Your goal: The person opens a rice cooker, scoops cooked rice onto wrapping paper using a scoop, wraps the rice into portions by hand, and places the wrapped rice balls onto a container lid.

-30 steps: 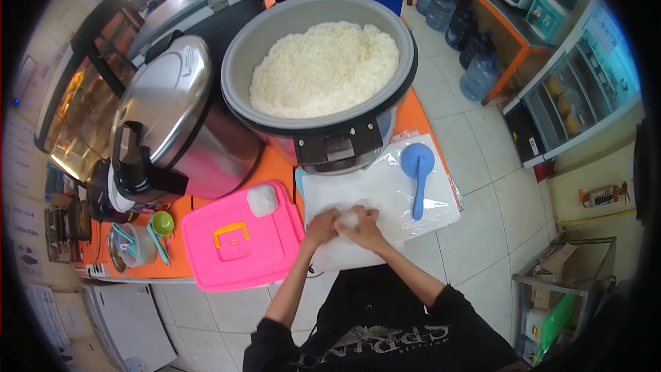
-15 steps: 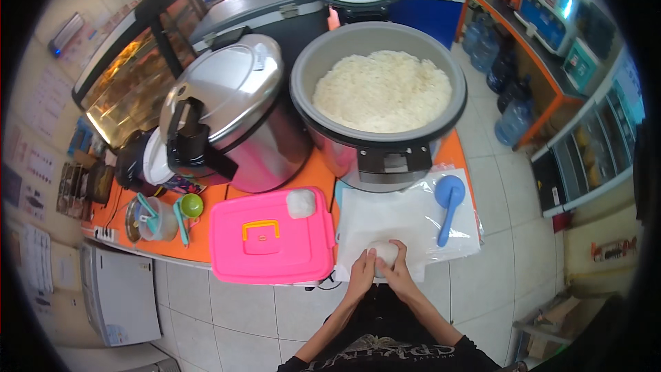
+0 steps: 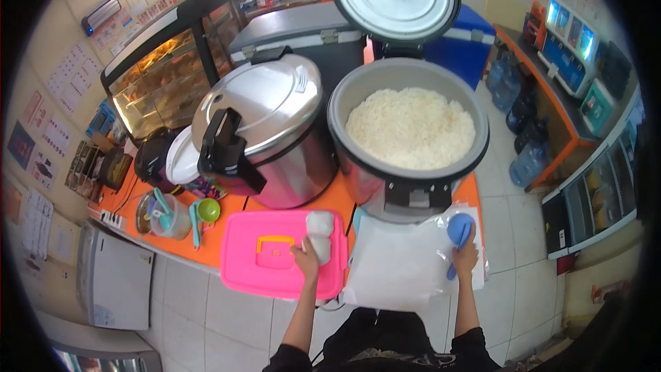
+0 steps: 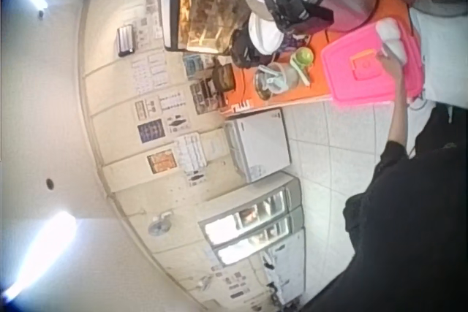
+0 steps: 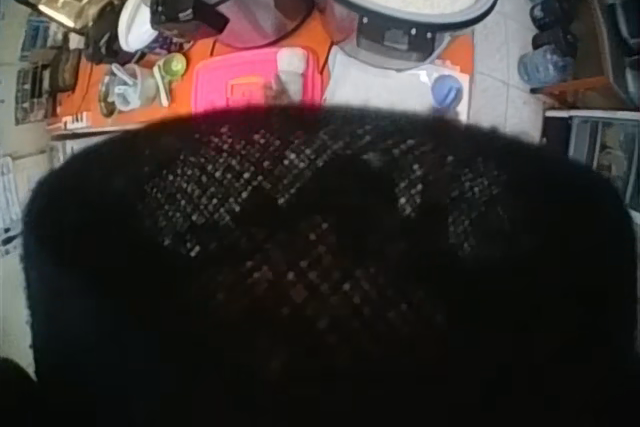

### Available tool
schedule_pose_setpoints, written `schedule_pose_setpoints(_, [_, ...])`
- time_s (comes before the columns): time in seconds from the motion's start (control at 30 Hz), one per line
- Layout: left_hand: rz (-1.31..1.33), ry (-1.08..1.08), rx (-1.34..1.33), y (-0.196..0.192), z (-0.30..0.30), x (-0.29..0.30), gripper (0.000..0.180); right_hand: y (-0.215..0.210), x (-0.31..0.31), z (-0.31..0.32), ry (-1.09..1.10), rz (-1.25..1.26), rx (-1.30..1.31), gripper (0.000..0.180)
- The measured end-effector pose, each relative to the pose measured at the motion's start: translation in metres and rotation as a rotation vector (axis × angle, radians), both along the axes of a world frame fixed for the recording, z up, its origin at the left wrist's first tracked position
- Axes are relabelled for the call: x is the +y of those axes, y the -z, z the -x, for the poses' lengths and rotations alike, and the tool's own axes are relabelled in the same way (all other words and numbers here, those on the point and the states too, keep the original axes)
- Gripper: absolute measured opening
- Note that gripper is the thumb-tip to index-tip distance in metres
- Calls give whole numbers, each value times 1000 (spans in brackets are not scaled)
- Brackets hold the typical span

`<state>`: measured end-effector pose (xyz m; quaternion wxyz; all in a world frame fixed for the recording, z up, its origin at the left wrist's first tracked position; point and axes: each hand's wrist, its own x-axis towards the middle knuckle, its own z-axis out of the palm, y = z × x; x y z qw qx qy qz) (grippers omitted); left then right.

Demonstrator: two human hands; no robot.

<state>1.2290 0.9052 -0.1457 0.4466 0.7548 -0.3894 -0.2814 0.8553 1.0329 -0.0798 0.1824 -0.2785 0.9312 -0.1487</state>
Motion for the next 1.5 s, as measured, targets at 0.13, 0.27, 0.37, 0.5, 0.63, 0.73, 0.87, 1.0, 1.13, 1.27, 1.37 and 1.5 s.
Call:
schedule_pose_setpoints(0.13, [-307,0,-392,-16,32,8,56,2,12,54,-4,266,329,73])
schedule_pose_setpoints(0.27, [-186,-102,-520,-33,39,11,49,-166,-20,52,-29,1125,398,55])
schedule_pose_setpoints(0.37, [384,-186,-621,-92,72,9,43,-269,-117,13,-534,895,392,48])
schedule_pose_setpoints(0.5, [1089,365,-284,-147,186,15,15,-241,-279,50,-744,166,1277,46])
schedule_pose_setpoints(0.63, [1292,533,-318,-184,216,-3,10,-213,-343,65,-910,-283,1230,41])
schedule_pose_setpoints(0.73, [1323,447,-454,-173,217,-12,10,-229,-357,64,-1119,-371,1105,38])
schedule_pose_setpoints(0.87, [1362,432,-499,-171,217,-9,12,-232,-323,40,-1281,-548,909,37])
schedule_pose_setpoints(1.0, [1388,422,-488,-168,216,-13,11,-219,-319,27,-1444,-628,851,39])
schedule_pose_setpoints(1.13, [1396,440,-506,-171,219,-11,9,-243,-299,27,-1486,-610,827,37])
schedule_pose_setpoints(1.27, [1407,442,-519,-167,216,-14,7,-283,-243,-4,-1456,-512,829,36])
schedule_pose_setpoints(1.37, [1405,434,-573,-160,208,-21,6,-299,-203,-40,-1303,-443,812,37])
schedule_pose_setpoints(1.5, [1439,461,-519,-168,218,-13,5,-273,-192,-46,-1186,-255,675,37])
